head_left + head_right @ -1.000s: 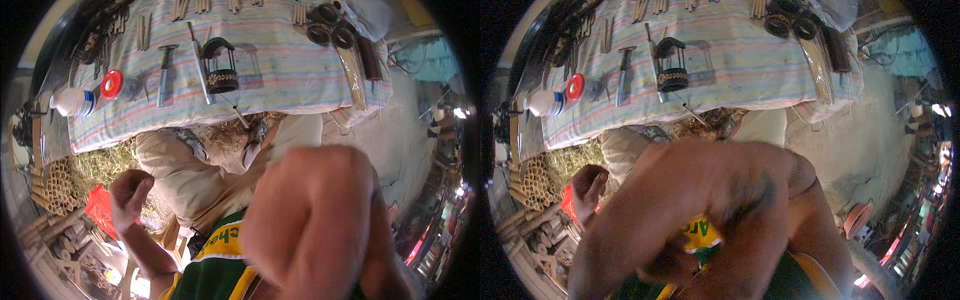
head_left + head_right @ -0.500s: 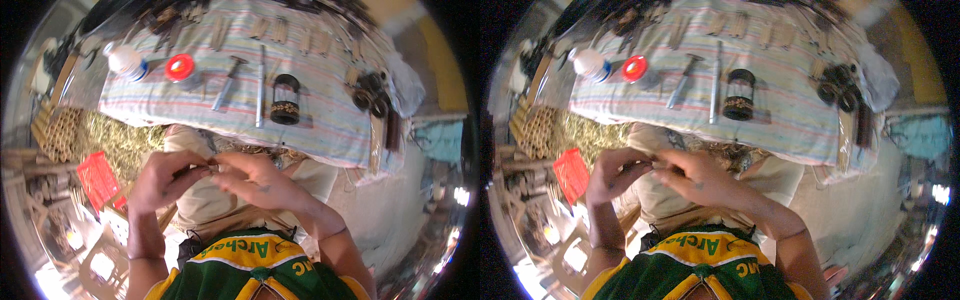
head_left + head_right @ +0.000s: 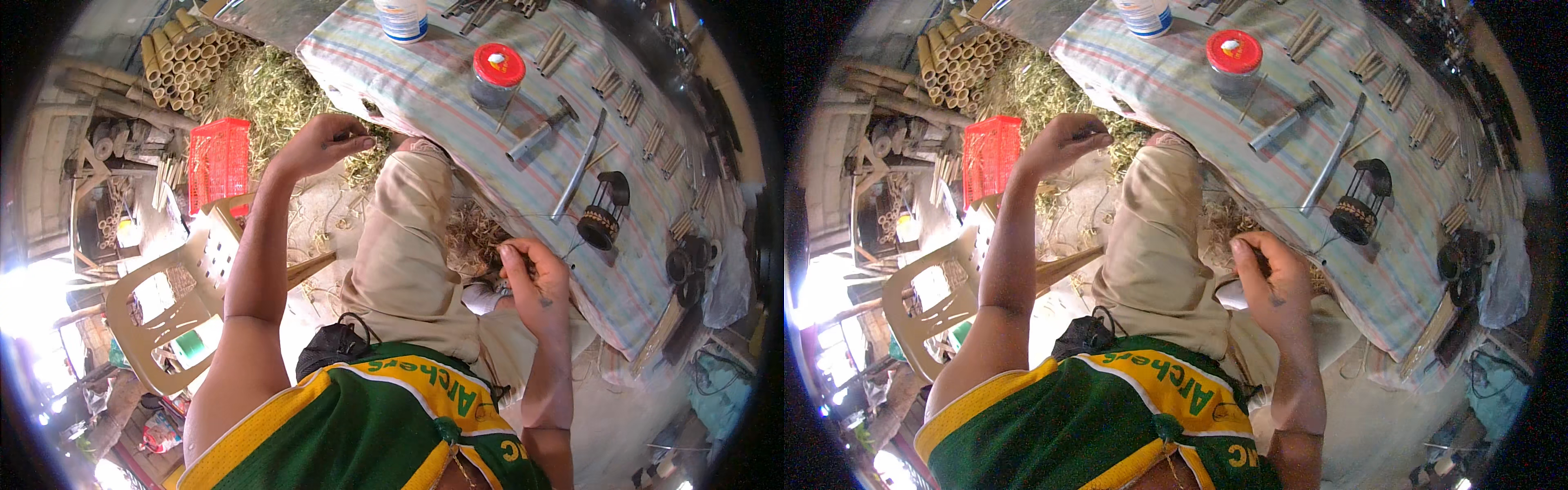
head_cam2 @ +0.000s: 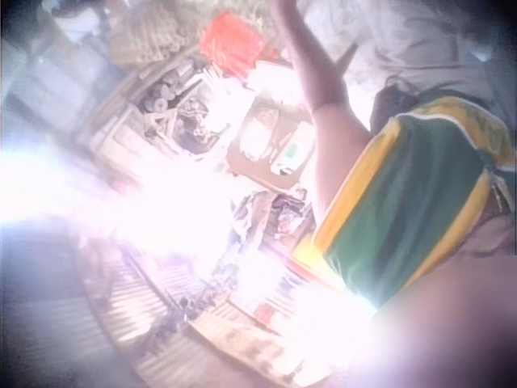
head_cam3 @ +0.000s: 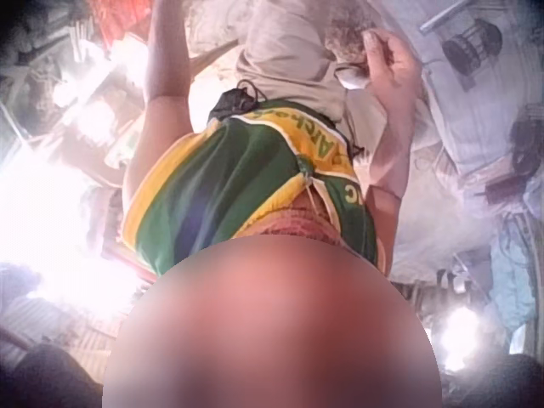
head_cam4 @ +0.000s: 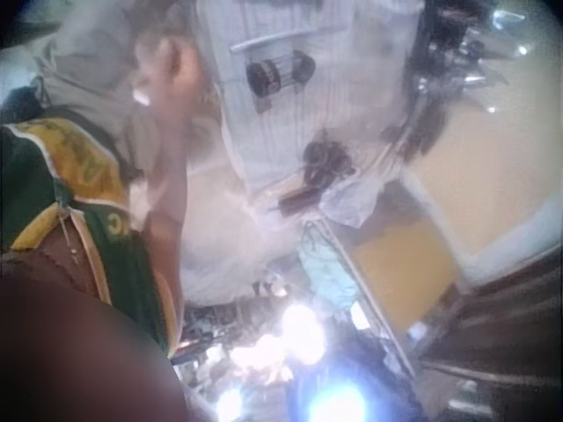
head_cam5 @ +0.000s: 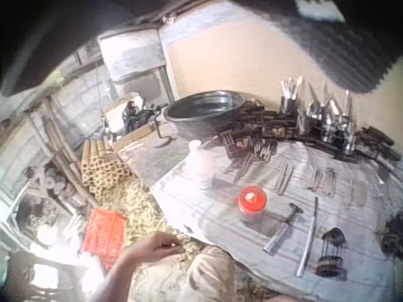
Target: The person assembles a decorative wind chime by inserting metal rods into a black cylindrical holder, applying adhesive from a red-lidded container, and securing the rods. The person repeatedly picks up rods, applies adhesive, inserts them into the holder, and adjusts the assembly.
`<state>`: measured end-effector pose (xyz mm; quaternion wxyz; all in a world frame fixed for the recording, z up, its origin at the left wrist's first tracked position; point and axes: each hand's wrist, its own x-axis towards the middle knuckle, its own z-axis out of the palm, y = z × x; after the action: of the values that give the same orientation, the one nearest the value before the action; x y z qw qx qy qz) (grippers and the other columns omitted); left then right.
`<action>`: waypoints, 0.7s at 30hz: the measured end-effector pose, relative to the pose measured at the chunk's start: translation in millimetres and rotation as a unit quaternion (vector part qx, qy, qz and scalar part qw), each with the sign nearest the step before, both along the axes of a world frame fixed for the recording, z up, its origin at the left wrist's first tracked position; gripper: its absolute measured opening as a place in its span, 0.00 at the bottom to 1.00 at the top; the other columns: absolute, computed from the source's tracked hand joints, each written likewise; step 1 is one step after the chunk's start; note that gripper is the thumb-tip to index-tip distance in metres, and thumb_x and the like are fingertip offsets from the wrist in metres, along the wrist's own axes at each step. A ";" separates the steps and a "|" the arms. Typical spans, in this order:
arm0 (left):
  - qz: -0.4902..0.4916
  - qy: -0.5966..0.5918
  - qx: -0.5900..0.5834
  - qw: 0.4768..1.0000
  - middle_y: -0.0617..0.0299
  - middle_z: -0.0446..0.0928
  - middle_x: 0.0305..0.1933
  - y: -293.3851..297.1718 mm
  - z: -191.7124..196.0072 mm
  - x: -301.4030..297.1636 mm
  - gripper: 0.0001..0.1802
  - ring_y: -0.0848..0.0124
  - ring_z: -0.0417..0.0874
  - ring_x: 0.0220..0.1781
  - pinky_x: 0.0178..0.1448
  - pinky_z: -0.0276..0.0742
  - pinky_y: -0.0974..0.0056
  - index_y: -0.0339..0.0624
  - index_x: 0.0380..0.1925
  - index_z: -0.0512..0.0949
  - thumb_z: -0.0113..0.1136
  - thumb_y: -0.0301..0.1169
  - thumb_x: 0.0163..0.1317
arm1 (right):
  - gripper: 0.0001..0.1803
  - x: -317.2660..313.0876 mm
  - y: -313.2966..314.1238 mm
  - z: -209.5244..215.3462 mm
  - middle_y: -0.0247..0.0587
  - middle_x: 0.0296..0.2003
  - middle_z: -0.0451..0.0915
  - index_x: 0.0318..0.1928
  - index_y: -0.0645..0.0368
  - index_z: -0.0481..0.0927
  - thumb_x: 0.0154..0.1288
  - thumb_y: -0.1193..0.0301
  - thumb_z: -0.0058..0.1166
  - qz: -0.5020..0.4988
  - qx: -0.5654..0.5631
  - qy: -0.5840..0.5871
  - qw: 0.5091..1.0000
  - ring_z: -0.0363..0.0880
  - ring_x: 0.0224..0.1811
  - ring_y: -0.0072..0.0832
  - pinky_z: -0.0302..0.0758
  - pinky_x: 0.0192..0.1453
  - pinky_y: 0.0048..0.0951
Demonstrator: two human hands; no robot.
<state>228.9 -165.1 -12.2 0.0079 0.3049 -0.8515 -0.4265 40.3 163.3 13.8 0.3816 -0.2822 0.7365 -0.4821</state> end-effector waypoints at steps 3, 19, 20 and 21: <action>0.048 -0.024 0.009 0.998 0.57 0.82 0.30 -9.9 -12.3 15.3 0.18 0.72 0.79 0.31 0.37 0.75 0.63 0.35 0.40 0.83 0.66 0.42 0.66 | 0.11 -3.7 0.9 -2.4 0.32 0.26 0.79 0.42 0.64 0.83 0.71 0.67 0.59 0.005 0.000 0.009 1.000 0.75 0.28 0.17 0.72 0.31 0.24; 0.118 0.214 0.274 0.930 0.54 0.82 0.35 90.8 5.1 6.2 0.14 0.68 0.84 0.35 0.42 0.81 0.66 0.31 0.52 0.80 0.58 0.21 0.67 | 0.20 -307.4 -119.5 8.8 0.39 0.28 0.85 0.43 0.63 0.86 0.63 0.57 0.63 -0.121 0.097 0.344 0.926 0.81 0.24 0.25 0.76 0.28 0.29; 0.097 0.173 0.187 0.962 0.55 0.82 0.34 94.9 4.6 4.7 0.14 0.70 0.84 0.34 0.40 0.81 0.66 0.31 0.52 0.80 0.58 0.19 0.66 | 0.20 -313.6 -131.4 3.8 0.43 0.28 0.86 0.39 0.63 0.86 0.62 0.57 0.62 -0.117 0.128 0.326 0.929 0.83 0.24 0.29 0.79 0.31 0.32; 0.060 0.164 0.106 0.979 0.55 0.82 0.34 97.9 6.8 7.1 0.14 0.70 0.84 0.34 0.40 0.81 0.65 0.32 0.52 0.80 0.58 0.19 0.66 | 0.20 -316.9 -141.7 -0.2 0.47 0.28 0.86 0.36 0.63 0.87 0.61 0.56 0.62 -0.118 0.164 0.307 0.930 0.86 0.24 0.33 0.83 0.33 0.35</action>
<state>235.9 -67.2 -5.3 0.1406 0.2803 -0.7685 -0.5577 -276.7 21.6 13.6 0.1184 -0.2609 0.9142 -0.2865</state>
